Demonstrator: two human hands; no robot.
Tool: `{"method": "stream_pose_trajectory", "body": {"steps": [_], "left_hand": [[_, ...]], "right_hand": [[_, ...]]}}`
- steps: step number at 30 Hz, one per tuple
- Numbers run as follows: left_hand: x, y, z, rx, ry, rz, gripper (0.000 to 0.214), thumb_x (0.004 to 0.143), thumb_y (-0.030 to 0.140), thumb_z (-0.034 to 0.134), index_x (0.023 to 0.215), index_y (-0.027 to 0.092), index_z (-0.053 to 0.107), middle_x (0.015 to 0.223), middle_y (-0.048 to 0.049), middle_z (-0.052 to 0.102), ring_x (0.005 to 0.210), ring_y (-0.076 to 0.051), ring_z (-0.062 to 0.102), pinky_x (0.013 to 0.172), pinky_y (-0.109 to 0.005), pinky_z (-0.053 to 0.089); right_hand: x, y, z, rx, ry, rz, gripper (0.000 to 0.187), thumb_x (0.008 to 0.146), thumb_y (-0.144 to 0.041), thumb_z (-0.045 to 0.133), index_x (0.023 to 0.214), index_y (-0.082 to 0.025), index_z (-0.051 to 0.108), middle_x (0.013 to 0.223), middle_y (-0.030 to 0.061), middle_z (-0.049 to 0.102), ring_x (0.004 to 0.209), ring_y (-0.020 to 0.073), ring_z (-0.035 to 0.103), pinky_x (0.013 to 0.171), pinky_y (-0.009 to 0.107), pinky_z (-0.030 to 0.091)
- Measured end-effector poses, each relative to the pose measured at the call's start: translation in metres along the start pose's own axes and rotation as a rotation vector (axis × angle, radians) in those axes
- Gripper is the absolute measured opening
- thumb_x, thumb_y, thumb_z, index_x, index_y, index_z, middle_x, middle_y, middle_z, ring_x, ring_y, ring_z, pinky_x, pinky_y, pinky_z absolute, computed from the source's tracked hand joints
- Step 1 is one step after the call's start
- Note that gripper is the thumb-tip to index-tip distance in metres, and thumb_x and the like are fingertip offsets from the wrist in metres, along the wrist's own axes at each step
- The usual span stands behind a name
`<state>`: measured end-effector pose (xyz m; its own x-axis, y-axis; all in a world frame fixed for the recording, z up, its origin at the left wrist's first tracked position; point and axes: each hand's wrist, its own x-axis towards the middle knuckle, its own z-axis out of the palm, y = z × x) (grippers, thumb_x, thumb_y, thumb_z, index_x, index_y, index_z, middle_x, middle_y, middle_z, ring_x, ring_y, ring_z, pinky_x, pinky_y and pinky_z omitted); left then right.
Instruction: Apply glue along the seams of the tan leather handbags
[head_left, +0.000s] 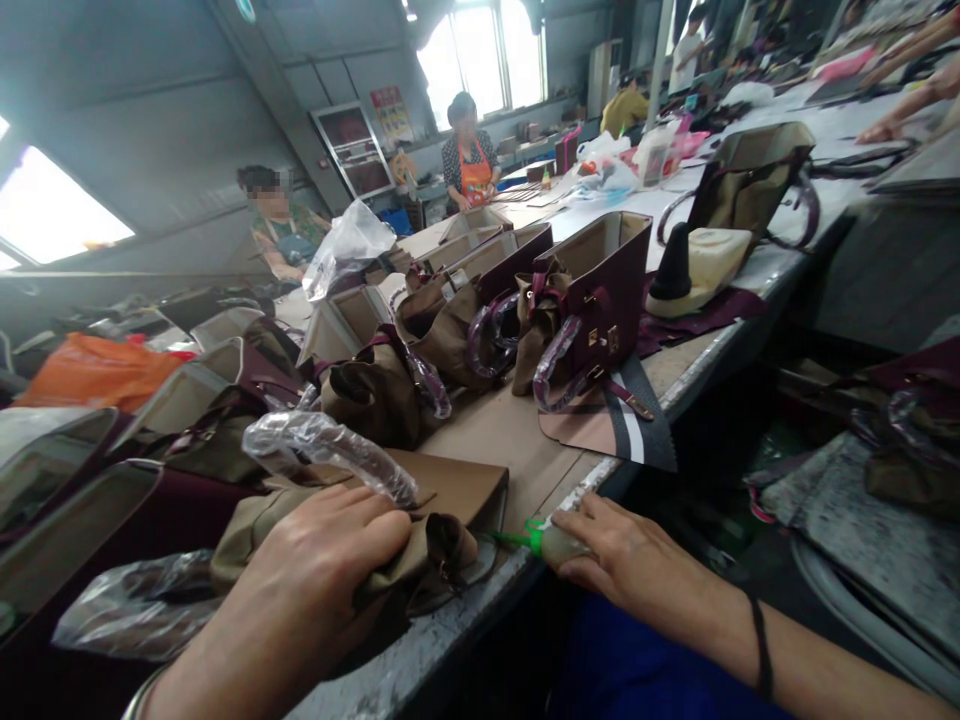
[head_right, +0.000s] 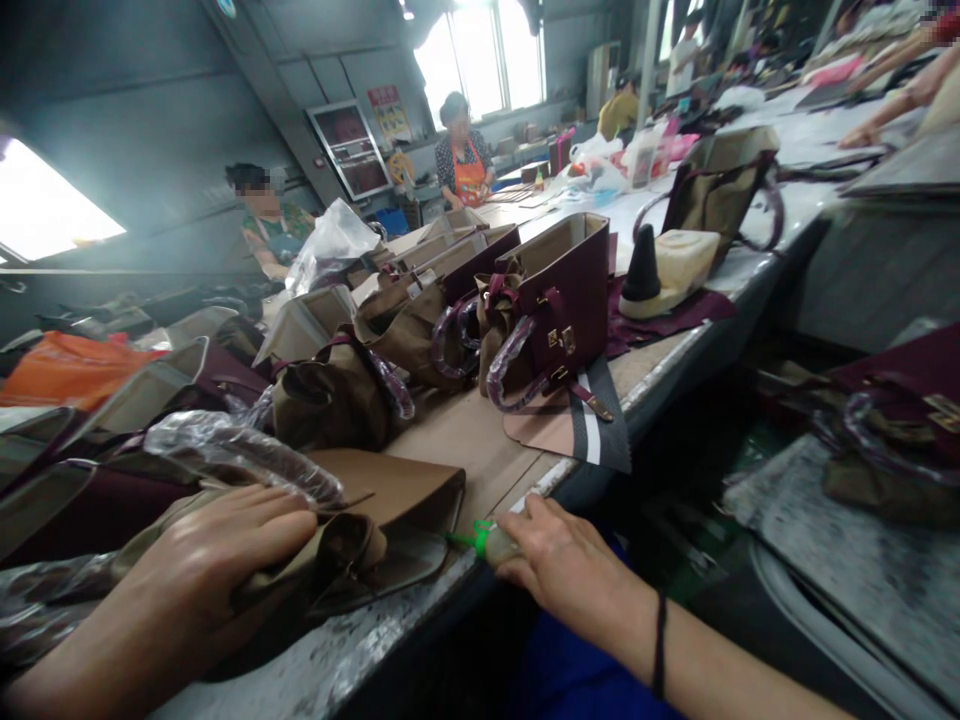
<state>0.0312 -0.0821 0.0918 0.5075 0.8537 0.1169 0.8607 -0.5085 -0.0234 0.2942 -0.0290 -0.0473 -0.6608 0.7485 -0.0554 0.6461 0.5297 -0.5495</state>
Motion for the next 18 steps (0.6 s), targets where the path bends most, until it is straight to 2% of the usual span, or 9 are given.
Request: {"method": "stream_pose_trajectory", "body": {"steps": [3, 7, 11, 18], "left_hand": [[-0.005, 0.002, 0.001, 0.013, 0.031, -0.004, 0.021, 0.085, 0.017, 0.039, 0.068, 0.019, 0.051, 0.073, -0.0029, 0.058, 0.069, -0.018, 0.052, 0.063, -0.029, 0.037], [-0.010, 0.006, 0.000, 0.008, -0.006, 0.056, 0.019, 0.085, 0.016, 0.040, 0.074, 0.019, 0.056, 0.075, -0.0028, 0.061, 0.069, -0.016, 0.055, 0.064, -0.027, 0.041], [-0.022, 0.009, 0.007, -0.012, 0.049, -0.031, 0.021, 0.085, 0.015, 0.036, 0.077, 0.019, 0.055, 0.079, -0.0039, 0.061, 0.074, -0.018, 0.056, 0.068, -0.030, 0.041], [-0.040, 0.012, 0.012, 0.042, 0.052, 0.003, 0.019, 0.084, 0.016, 0.036, 0.081, 0.021, 0.054, 0.076, -0.0010, 0.062, 0.070, -0.016, 0.057, 0.065, -0.029, 0.041]], "right_hand": [[0.000, 0.000, -0.002, -0.027, 0.024, 0.028, 0.031, 0.083, -0.021, 0.064, 0.113, -0.017, 0.059, 0.099, 0.0093, 0.054, 0.093, 0.0254, 0.057, 0.083, 0.043, 0.051], [0.000, 0.000, -0.002, 0.013, 0.028, 0.021, 0.032, 0.083, -0.020, 0.064, 0.114, -0.017, 0.058, 0.099, 0.0090, 0.054, 0.094, 0.0255, 0.056, 0.084, 0.043, 0.051], [-0.006, -0.001, 0.003, 0.039, 0.053, 0.019, 0.029, 0.083, -0.019, 0.063, 0.112, -0.019, 0.058, 0.097, 0.0074, 0.054, 0.092, 0.0245, 0.057, 0.082, 0.042, 0.051], [-0.016, -0.011, 0.007, 0.139, -0.062, 0.044, 0.024, 0.083, -0.018, 0.062, 0.107, -0.021, 0.059, 0.091, 0.0039, 0.054, 0.084, 0.0213, 0.057, 0.076, 0.038, 0.051]]}}
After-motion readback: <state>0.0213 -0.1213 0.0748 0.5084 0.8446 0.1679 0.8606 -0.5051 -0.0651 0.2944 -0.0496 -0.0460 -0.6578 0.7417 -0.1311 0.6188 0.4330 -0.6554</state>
